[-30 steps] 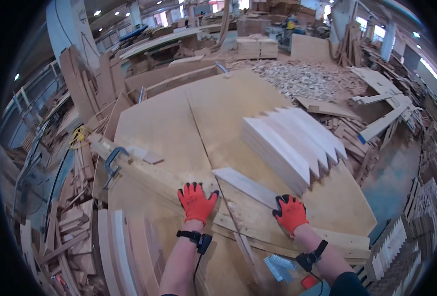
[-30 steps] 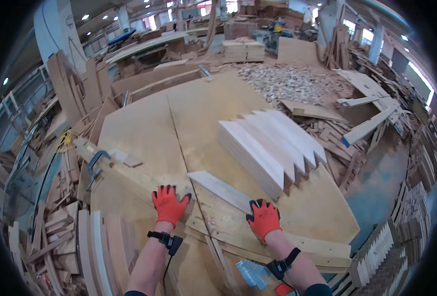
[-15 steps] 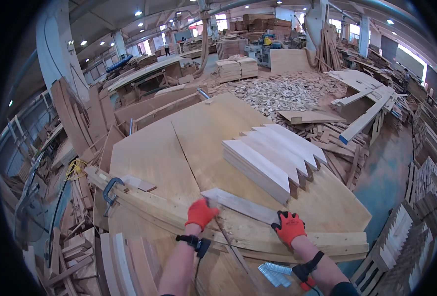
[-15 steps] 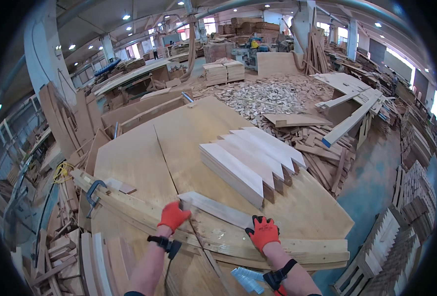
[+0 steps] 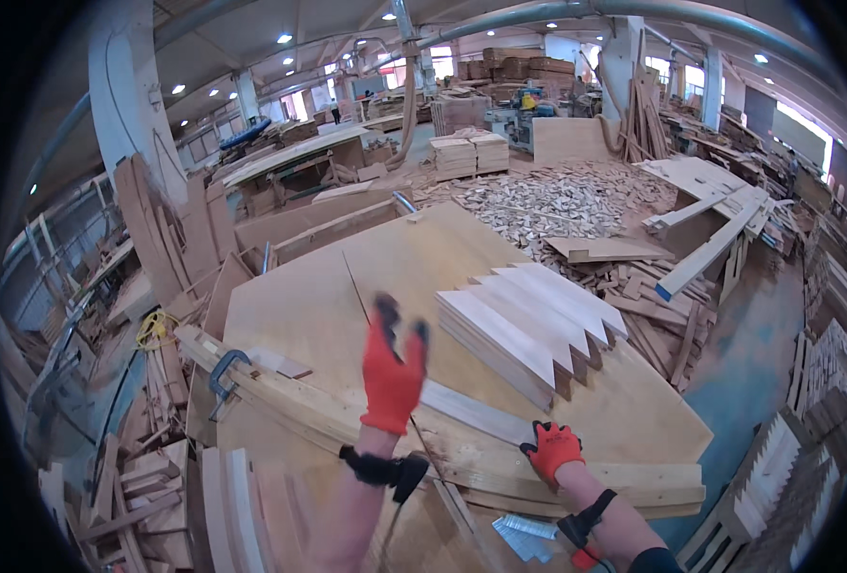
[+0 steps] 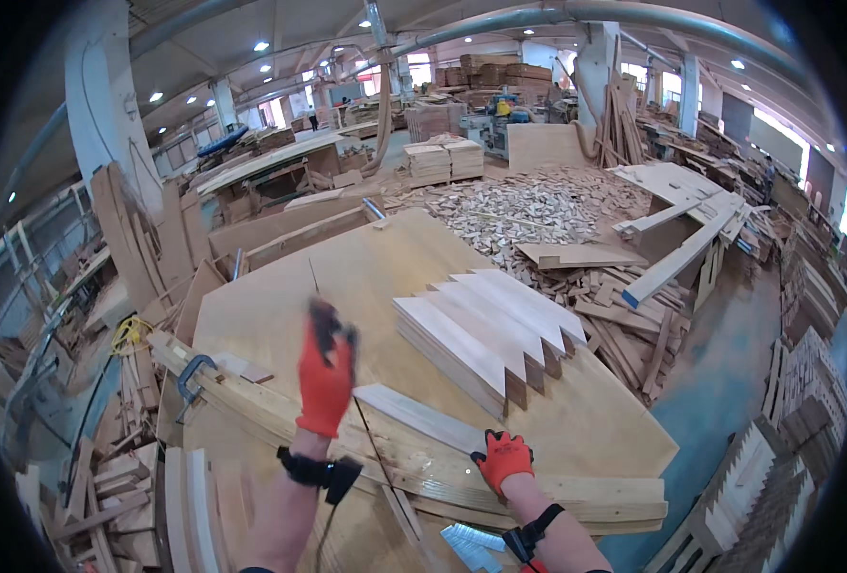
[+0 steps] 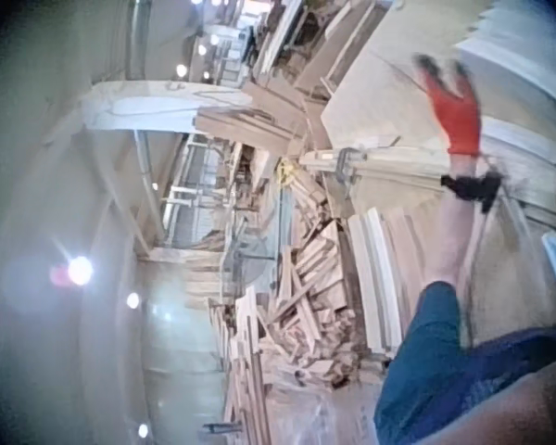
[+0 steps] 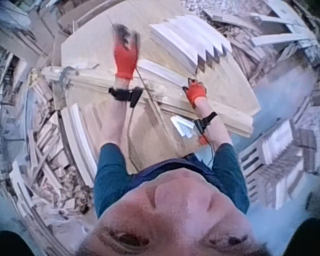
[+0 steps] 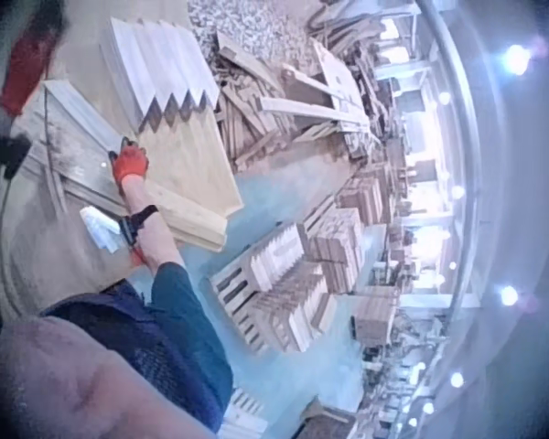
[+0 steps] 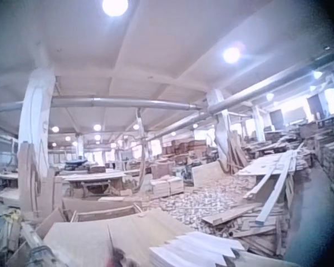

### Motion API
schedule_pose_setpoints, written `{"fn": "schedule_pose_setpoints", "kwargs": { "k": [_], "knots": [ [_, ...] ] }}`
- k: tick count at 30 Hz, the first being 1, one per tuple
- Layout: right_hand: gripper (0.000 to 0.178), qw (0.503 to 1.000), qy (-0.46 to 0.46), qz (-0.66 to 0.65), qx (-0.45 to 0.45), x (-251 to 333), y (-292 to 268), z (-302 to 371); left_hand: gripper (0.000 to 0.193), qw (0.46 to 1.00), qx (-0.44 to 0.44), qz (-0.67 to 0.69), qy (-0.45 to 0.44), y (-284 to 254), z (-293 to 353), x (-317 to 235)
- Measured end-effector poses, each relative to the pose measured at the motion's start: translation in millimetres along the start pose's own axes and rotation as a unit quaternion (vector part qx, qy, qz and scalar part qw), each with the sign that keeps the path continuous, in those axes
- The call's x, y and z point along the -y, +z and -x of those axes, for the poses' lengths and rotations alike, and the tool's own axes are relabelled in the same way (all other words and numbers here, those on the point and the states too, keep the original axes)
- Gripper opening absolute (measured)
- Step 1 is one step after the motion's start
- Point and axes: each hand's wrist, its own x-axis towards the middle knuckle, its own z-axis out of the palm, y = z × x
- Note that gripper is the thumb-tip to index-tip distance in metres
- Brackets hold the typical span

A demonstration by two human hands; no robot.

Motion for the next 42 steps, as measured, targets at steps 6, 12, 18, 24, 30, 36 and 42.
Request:
{"fn": "schedule_pose_setpoints", "kwargs": {
  "k": [6,12,18,24,30,36,42],
  "knots": [
    [0.072,0.999,-0.052,-0.007,0.007,19.1,-0.4,-33.6,0.068,0.916,0.234,-0.316,-0.078,-71.9,145.2,87.0],
    [0.062,0.995,-0.102,-0.007,-0.020,49.1,19.3,-73.9,0.062,0.890,0.238,-0.350,-0.172,-101.1,206.3,155.8],
    [0.067,0.985,-0.170,-0.033,-0.001,116.9,22.2,-109.5,0.056,0.877,0.217,-0.393,-0.171,-113.1,199.2,172.4],
    [0.060,0.971,-0.237,-0.028,-0.024,161.5,36.1,-144.0,0.054,0.870,0.245,-0.370,-0.217,-104.4,172.1,197.6],
    [0.046,0.960,-0.278,-0.015,0.000,208.9,37.1,-162.2,0.050,0.858,0.268,-0.376,-0.228,-95.3,163.4,231.3],
    [0.032,0.967,-0.251,-0.044,0.022,224.5,30.3,-168.4,0.044,0.864,0.277,-0.369,-0.201,-69.3,143.7,243.5],
    [0.040,0.973,-0.184,-0.140,-0.009,202.1,18.8,-155.5,0.047,0.835,0.266,-0.424,-0.230,-83.4,146.7,248.2]
  ]
}}
